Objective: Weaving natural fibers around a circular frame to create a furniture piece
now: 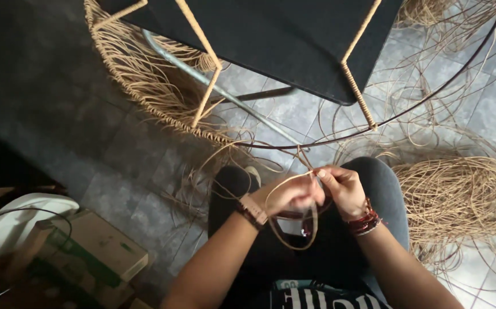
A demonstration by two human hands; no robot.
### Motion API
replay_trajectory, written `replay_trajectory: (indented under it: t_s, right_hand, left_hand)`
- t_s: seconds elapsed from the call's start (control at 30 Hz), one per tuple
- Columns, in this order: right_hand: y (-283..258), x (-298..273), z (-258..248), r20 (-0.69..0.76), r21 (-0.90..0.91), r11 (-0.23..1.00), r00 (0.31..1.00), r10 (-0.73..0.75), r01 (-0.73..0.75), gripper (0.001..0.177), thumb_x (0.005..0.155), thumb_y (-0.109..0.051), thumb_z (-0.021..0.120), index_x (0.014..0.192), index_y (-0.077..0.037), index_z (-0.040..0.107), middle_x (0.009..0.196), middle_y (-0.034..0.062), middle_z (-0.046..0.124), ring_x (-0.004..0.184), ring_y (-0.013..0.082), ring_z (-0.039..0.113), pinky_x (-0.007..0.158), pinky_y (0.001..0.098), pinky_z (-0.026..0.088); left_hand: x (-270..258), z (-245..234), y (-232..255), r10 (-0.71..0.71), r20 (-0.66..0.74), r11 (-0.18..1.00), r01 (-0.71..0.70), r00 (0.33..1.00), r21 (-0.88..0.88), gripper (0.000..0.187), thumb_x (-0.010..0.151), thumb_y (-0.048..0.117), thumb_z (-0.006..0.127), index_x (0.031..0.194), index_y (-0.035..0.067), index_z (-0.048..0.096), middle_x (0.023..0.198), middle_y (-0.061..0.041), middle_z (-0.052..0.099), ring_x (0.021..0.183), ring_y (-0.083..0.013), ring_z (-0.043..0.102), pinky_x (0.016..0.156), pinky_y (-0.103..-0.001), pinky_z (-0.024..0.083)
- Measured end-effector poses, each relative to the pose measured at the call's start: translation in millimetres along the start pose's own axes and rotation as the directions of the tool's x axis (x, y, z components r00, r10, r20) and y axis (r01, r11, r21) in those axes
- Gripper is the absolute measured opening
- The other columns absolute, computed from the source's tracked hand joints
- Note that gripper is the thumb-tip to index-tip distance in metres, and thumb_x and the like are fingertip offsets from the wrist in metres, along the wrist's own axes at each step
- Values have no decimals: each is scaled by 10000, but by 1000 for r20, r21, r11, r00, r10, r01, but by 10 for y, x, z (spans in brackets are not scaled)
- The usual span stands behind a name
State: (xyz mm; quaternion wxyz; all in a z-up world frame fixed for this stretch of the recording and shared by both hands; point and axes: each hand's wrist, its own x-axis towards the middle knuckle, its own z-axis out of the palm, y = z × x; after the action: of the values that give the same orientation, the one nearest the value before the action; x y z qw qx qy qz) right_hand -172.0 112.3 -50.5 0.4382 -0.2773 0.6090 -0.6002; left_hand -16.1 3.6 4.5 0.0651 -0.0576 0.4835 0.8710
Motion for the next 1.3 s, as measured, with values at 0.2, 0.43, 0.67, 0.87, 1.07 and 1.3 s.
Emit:
replay_trajectory:
  t_s: [0.2, 0.43, 0.67, 0.87, 1.07, 1.3]
  right_hand:
    - [104, -48, -61, -17, -26, 995, 995, 95, -96, 266, 959, -280, 695, 938, -26, 771, 526, -30, 462, 469, 54, 362, 406, 224, 268]
    - [45, 30, -89, -109, -162, 985, 993, 43, -60, 145, 961, -158, 739, 965, -35, 817, 661, 80, 664, 630, 107, 476, 546, 280, 429]
    - [4, -33, 6, -144, -83, 983, 978, 149, -162, 158, 958, -226, 740, 945, -86, 813, 565, 32, 547, 489, 48, 466, 434, 182, 354]
    - [26, -153, 127, -87, -152, 978, 987, 134, -146, 140, 931, -174, 741, 985, -69, 817, 483, 45, 547, 440, 93, 507, 451, 224, 423]
    - [-190, -34, 79, 1, -374, 920, 992, 124, -115, 172, 986, -257, 713, 1019, -150, 844, 821, 123, 777, 764, 124, 623, 727, 363, 540]
    - [45, -88, 111, -12, -220, 971, 996, 90, -91, 168, 979, -169, 682, 1017, -88, 824, 455, 48, 539, 451, 109, 485, 459, 259, 442]
  left_hand:
    - [101, 77, -262, -171, 402, 941, 29, 900, 337, 437, 1071, 421, 482, 894, 104, 725, 838, 37, 672, 740, -65, 529, 739, -209, 410]
    - [268, -175, -786, -222, 147, 944, 175, 964, 279, 326, 1022, 348, 586, 853, 125, 752, 728, -45, 705, 659, -166, 632, 673, -279, 536]
    - [-24, -107, 59, -112, -265, 968, 165, 958, 189, 264, 904, 353, 689, 798, 115, 730, 631, -8, 628, 609, -105, 599, 567, -222, 455]
    - [-498, -612, -435, -422, -212, 387, 387, 881, 837, 418, 920, 594, 612, 968, 218, 787, 862, -34, 777, 901, -253, 746, 847, -384, 575]
    - [-61, -194, -215, 170, -236, 824, -7, 957, 566, 377, 1093, 286, 489, 867, 128, 747, 840, -75, 748, 889, -246, 698, 934, -386, 530]
    - [-36, -396, -515, -122, 121, 740, 9, 985, 672, 334, 983, 213, 524, 1081, -58, 693, 959, -331, 704, 909, -482, 677, 899, -543, 545]
